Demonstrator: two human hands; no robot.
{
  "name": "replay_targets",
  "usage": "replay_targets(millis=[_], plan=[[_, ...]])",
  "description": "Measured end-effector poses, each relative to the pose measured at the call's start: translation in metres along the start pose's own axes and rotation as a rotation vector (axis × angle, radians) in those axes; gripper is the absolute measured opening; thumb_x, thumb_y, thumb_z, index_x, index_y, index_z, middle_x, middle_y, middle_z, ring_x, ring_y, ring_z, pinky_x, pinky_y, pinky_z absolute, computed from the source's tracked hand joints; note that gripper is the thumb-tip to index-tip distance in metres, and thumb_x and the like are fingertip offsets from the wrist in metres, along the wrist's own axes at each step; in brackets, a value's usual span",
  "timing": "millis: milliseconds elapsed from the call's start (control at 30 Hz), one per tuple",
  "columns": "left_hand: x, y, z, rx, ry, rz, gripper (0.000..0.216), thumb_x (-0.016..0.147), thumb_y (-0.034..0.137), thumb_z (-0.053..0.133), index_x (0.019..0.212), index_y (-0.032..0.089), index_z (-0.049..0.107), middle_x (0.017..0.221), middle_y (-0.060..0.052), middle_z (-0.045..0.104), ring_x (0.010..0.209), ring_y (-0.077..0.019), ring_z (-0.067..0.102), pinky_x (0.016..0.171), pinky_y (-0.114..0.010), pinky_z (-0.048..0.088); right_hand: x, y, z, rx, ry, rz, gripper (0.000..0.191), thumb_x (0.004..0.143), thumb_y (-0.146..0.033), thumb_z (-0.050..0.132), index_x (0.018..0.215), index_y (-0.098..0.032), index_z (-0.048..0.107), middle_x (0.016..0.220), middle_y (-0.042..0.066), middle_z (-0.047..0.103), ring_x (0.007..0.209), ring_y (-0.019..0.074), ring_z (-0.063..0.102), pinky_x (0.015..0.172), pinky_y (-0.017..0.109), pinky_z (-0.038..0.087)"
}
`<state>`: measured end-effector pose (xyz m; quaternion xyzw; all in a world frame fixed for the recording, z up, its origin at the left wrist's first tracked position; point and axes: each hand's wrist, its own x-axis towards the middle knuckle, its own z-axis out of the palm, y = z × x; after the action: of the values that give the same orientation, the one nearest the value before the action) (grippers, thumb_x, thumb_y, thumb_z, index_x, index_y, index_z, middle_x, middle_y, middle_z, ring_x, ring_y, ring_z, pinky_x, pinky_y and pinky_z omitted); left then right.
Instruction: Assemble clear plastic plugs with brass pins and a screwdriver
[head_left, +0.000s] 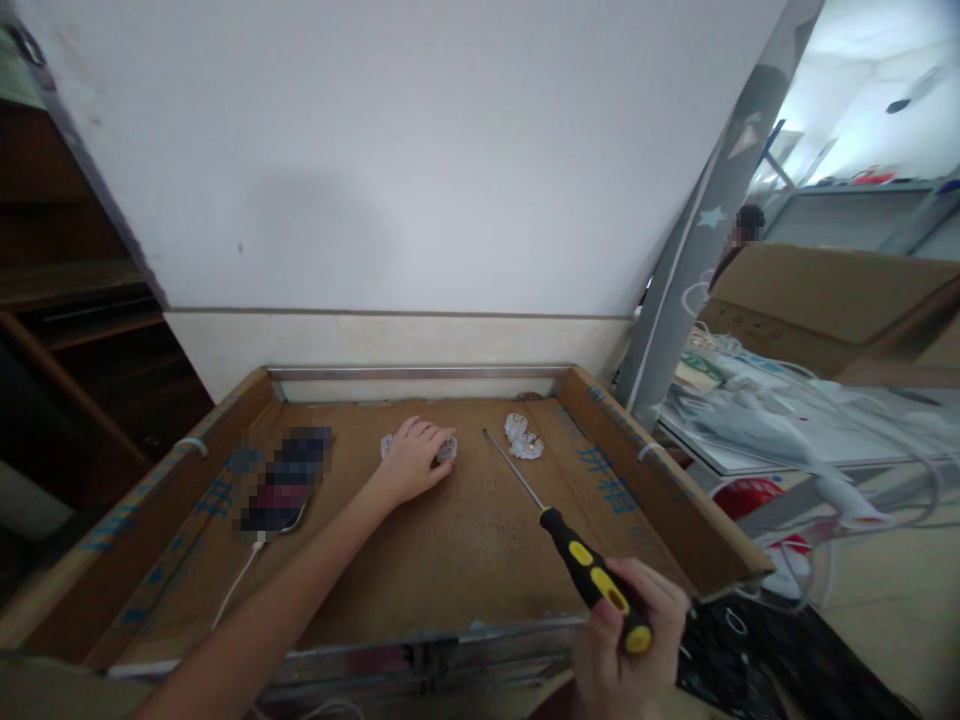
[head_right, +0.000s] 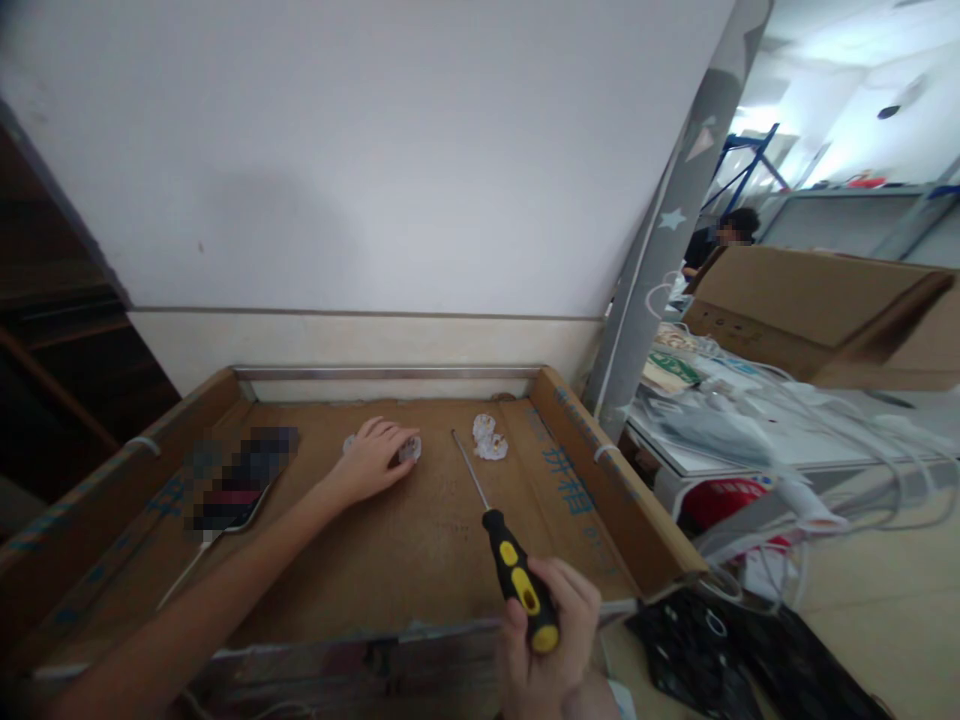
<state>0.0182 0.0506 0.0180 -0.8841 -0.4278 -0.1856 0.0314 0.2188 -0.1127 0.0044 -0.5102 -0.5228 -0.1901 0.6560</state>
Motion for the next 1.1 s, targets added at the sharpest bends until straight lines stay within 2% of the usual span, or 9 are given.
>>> replay_targets(millis=[133, 233, 467, 567, 633, 700, 833, 933, 1100], plan=[[-0.002, -0.016, 0.000, 0.006, 0.066, -0.029, 0.044, 0.083, 0.041, 0.052, 0.122, 0.023, 0.051, 0.119, -0.006, 0.061, 0.115, -0.0252, 0.048, 0.107, -0.045, 0.020, -0.038, 0.028, -0.024, -0.082, -0.252, -0.062, 0.030, 0.077, -0.026, 0.065, 0.101, -0.019, 0.050, 0.089, 0.006, 0.054, 0.078, 0.0197, 0.056, 0.065, 0.032, 0.048], [-0.003, -0.021, 0.001, 0.008, 0.041, -0.085, 0.042, 0.083, 0.044, 0.051, 0.118, 0.023, 0.055, 0.116, -0.006, 0.062, 0.108, -0.0259, 0.051, 0.097, -0.043, 0.032, -0.048, 0.038, -0.022, -0.134, -0.397, -0.070, 0.022, 0.080, -0.028, 0.062, 0.098, -0.018, 0.052, 0.092, 0.007, 0.054, 0.080, 0.0182, 0.059, 0.067, 0.030, 0.051], [-0.005, -0.016, 0.005, 0.014, 0.031, -0.085, 0.045, 0.082, 0.035, 0.052, 0.126, 0.027, 0.049, 0.111, -0.005, 0.062, 0.101, -0.0246, 0.054, 0.087, -0.038, 0.036, -0.013, 0.029, -0.004, -0.331, -0.633, -0.092, 0.017, 0.076, -0.023, 0.057, 0.093, -0.022, 0.054, 0.087, 0.005, 0.058, 0.078, 0.0222, 0.059, 0.065, 0.037, 0.049], [-0.006, -0.014, 0.006, 0.006, 0.047, -0.106, 0.041, 0.082, 0.037, 0.052, 0.121, 0.023, 0.052, 0.111, -0.006, 0.062, 0.102, -0.0250, 0.054, 0.086, -0.038, 0.036, 0.025, 0.024, 0.018, -0.363, -0.765, -0.007, 0.026, 0.080, -0.031, 0.052, 0.105, -0.023, 0.054, 0.104, 0.008, 0.058, 0.097, 0.0258, 0.057, 0.077, 0.042, 0.047], [-0.007, -0.014, 0.006, 0.003, 0.055, -0.121, 0.041, 0.083, 0.039, 0.051, 0.120, 0.021, 0.051, 0.111, -0.007, 0.063, 0.102, -0.0254, 0.054, 0.086, -0.039, 0.036, 0.051, 0.029, 0.045, -0.317, -0.846, 0.059, 0.037, 0.085, -0.037, 0.046, 0.118, -0.019, 0.049, 0.116, 0.012, 0.054, 0.110, 0.0238, 0.052, 0.087, 0.038, 0.044], [-0.007, -0.013, 0.007, 0.001, 0.056, -0.141, 0.042, 0.082, 0.041, 0.051, 0.120, 0.021, 0.051, 0.112, -0.007, 0.063, 0.101, -0.0259, 0.054, 0.087, -0.039, 0.035, 0.071, 0.042, 0.079, -0.478, -0.929, 0.131, 0.047, 0.087, -0.038, 0.044, 0.130, -0.018, 0.041, 0.132, 0.014, 0.044, 0.119, 0.0263, 0.046, 0.092, 0.040, 0.041], [-0.008, -0.013, 0.009, -0.014, 0.065, -0.175, 0.044, 0.082, 0.043, 0.053, 0.119, 0.021, 0.051, 0.111, -0.008, 0.062, 0.101, -0.0267, 0.054, 0.086, -0.040, 0.035, 0.088, 0.072, 0.134, -0.532, -1.037, 0.154, 0.048, 0.082, -0.032, 0.053, 0.125, -0.012, 0.048, 0.123, 0.018, 0.054, 0.114, 0.0313, 0.050, 0.091, 0.044, 0.037], [-0.008, -0.012, 0.009, -0.020, 0.069, -0.190, 0.045, 0.081, 0.045, 0.054, 0.119, 0.021, 0.051, 0.111, -0.008, 0.062, 0.101, -0.0268, 0.054, 0.086, -0.039, 0.036, 0.091, 0.082, 0.150, -0.535, -1.052, 0.157, 0.036, 0.083, -0.026, 0.051, 0.116, -0.012, 0.054, 0.112, 0.016, 0.060, 0.109, 0.0288, 0.053, 0.089, 0.041, 0.037], [-0.008, -0.012, 0.008, -0.025, 0.059, -0.200, 0.047, 0.080, 0.047, 0.056, 0.120, 0.021, 0.051, 0.110, -0.008, 0.062, 0.100, -0.0268, 0.054, 0.086, -0.039, 0.036, 0.096, 0.082, 0.148, -0.477, -1.054, 0.130, 0.024, 0.086, -0.020, 0.047, 0.106, -0.012, 0.058, 0.104, 0.013, 0.063, 0.102, 0.0230, 0.056, 0.086, 0.034, 0.037]])
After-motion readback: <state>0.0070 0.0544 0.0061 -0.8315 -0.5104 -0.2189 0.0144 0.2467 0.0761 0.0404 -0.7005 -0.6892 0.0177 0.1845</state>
